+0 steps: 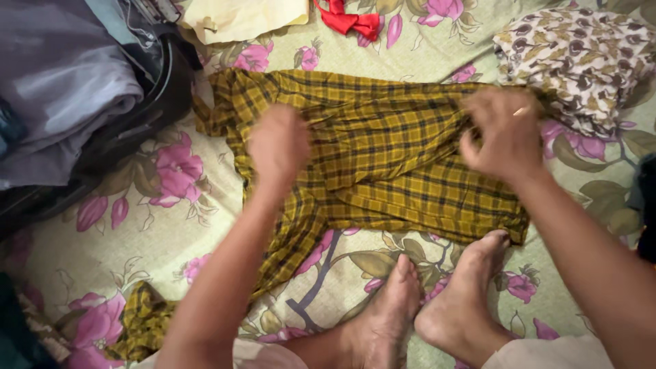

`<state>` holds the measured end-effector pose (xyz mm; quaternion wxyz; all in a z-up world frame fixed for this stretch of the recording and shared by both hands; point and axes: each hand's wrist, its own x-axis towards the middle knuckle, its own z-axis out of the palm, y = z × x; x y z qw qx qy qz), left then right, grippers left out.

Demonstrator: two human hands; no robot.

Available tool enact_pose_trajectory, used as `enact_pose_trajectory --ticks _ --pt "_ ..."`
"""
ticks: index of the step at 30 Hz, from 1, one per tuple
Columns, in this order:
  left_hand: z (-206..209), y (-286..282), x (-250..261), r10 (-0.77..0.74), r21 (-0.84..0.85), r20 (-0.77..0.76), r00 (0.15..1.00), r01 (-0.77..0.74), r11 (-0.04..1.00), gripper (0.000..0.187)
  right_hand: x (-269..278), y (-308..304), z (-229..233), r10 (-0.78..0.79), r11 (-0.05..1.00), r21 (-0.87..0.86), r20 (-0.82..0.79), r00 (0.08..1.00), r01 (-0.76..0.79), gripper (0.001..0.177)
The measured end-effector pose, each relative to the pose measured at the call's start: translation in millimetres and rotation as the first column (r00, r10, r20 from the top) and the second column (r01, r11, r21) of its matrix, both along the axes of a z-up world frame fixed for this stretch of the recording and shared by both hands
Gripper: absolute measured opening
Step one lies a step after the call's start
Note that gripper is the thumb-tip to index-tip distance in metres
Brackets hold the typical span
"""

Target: The person folds a yellow plaid shirt on a bed, smoothing and aligning the fabric before folding it into a compact rectangle and placing it into a suitcase. The person then picks up a patterned cloth and begins to fold it.

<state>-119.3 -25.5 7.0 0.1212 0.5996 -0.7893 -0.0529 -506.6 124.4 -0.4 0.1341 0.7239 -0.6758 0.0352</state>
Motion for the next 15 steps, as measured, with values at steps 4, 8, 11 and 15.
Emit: enact_pose_trajectory --ticks 4,8,11,15 --pt "-9 92 -15 -0.383 -0.123 -0.159 0.910 0.367 0.922 0.042 20 30 -12 0.124 0.991 0.020 0.213 0.969 -0.131 0.069" --pt "-26 106 -13 -0.306 -0.098 -0.094 0.947 0.297 0.950 0.041 -7 37 -32 -0.103 0.991 -0.045 0.304 0.947 0.123 0.054" --pt "-31 99 -7 -0.276 -0.040 -0.008 0.961 0.275 0.960 0.046 -33 38 -47 -0.159 0.984 -0.034 0.291 0.943 0.177 0.046" --pt "-18 96 12 -0.417 -0.179 0.163 0.894 0.443 0.879 0.055 -64 45 -44 -0.070 0.998 0.015 0.167 0.983 0.068 0.055"
